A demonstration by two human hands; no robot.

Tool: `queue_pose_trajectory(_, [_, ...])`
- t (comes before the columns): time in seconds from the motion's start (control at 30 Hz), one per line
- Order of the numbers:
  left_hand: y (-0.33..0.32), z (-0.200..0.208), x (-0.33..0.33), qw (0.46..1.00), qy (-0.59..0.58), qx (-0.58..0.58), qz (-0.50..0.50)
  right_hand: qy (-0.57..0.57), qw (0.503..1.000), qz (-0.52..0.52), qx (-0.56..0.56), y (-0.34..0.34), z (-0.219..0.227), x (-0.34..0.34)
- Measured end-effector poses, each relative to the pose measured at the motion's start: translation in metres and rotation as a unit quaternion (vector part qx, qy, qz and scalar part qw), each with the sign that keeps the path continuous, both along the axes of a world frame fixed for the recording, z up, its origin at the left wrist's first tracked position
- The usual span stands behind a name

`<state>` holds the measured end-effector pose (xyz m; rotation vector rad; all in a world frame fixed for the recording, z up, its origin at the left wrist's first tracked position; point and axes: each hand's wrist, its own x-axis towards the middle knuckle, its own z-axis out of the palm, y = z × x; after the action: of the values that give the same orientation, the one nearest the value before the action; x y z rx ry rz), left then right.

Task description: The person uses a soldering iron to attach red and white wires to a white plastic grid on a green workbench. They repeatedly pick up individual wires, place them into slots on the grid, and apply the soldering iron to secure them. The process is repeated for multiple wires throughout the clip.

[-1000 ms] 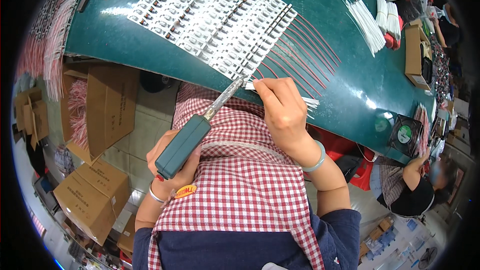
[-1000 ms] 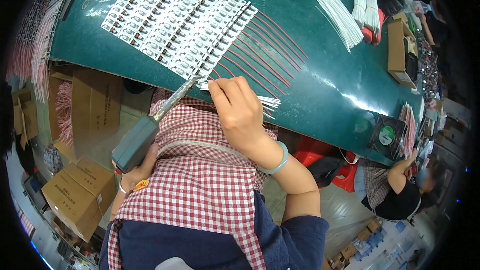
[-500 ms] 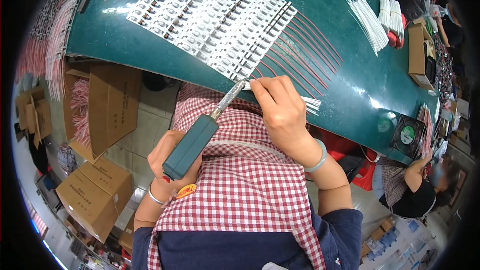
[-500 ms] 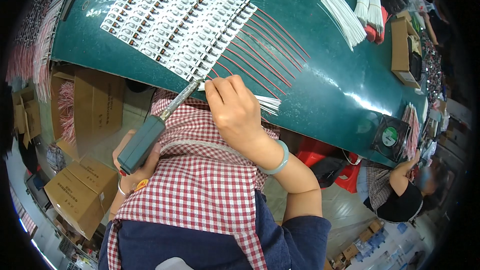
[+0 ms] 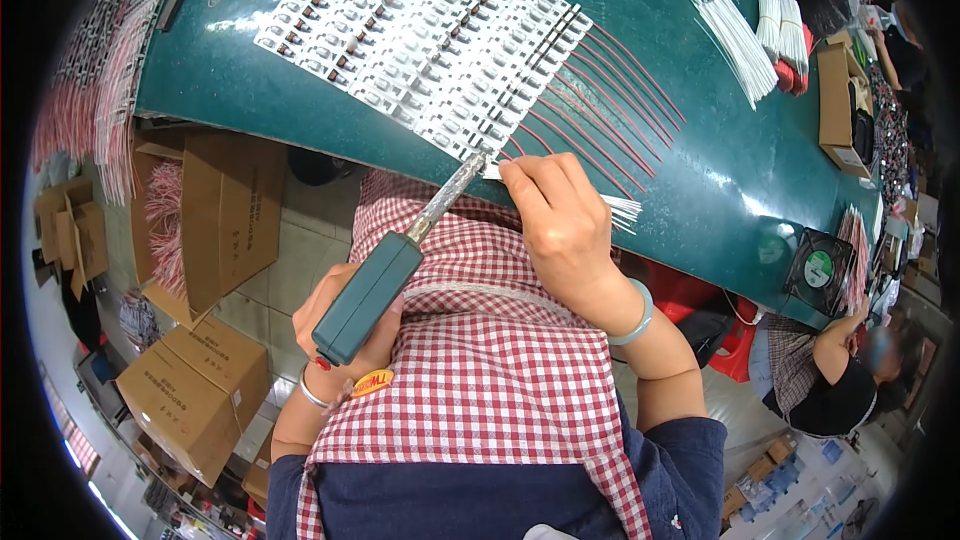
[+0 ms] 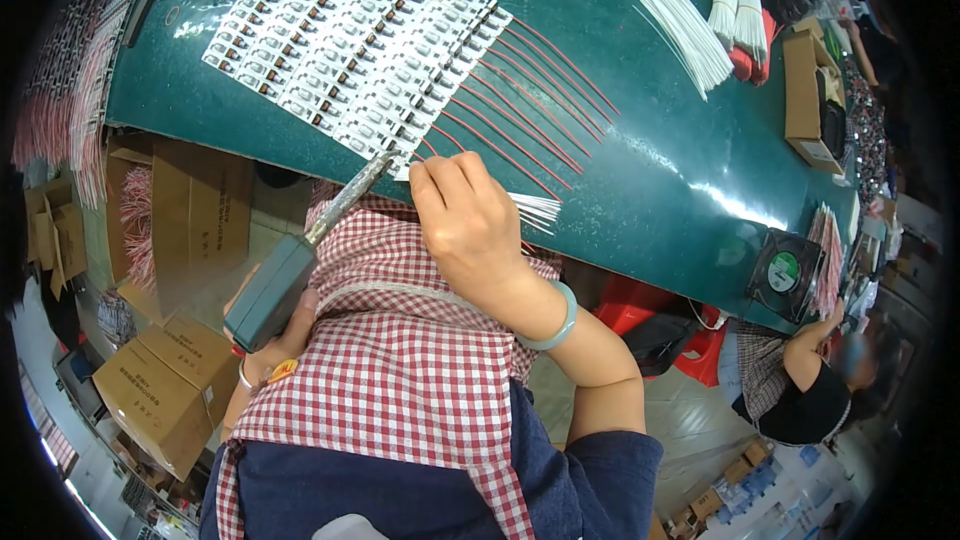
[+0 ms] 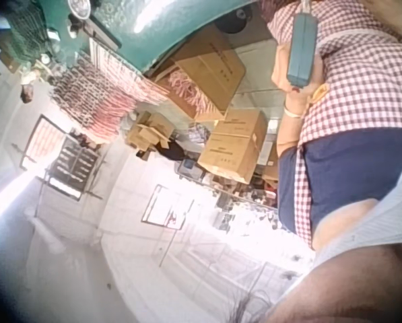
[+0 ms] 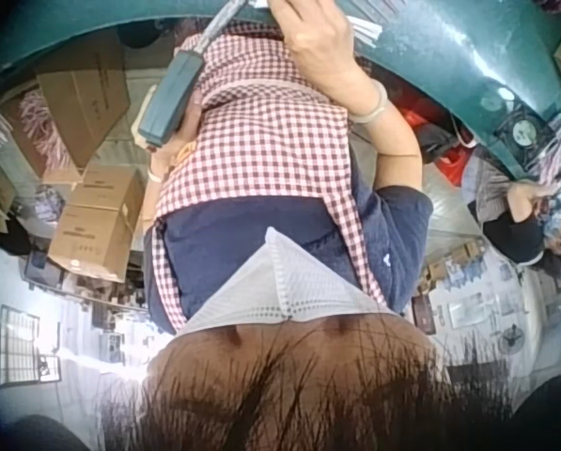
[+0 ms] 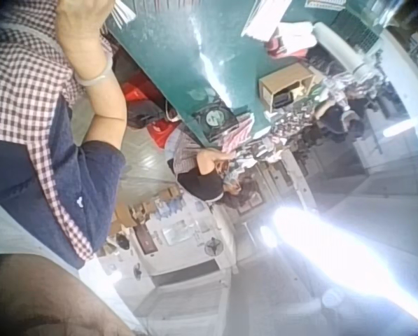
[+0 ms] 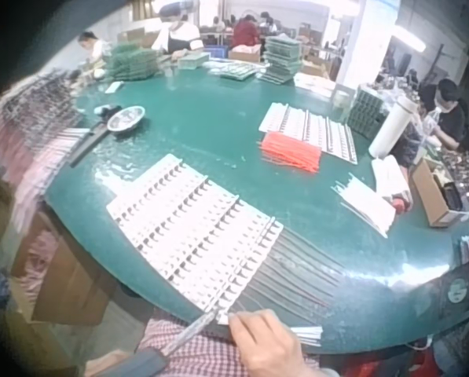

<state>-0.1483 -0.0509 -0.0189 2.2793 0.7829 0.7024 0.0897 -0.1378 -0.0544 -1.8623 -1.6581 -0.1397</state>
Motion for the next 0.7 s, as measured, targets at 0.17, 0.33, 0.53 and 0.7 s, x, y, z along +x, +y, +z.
queue_pose_trajectory(0.17, [0.000, 0.001, 0.003, 1.000, -0.003, -0.011, 0.002, 0.052, 0.998, -0.030, 0.021, 0.000, 0.006, 0.001])
queue_pose_trajectory(0.33, [0.002, 0.001, 0.008, 1.000, -0.003, -0.017, -0.006, 0.019, 0.999, -0.031, 0.035, 0.000, -0.003, 0.008])
queue_pose_trajectory(0.53, [0.004, 0.003, 0.017, 1.000, -0.014, -0.022, -0.016, 0.007, 0.999, -0.029, 0.018, 0.001, -0.004, 0.007])
queue_pose_trajectory(0.7, [0.007, -0.001, 0.014, 0.999, -0.010, -0.021, -0.048, 0.004, 0.999, -0.029, 0.016, 0.001, -0.005, 0.008])
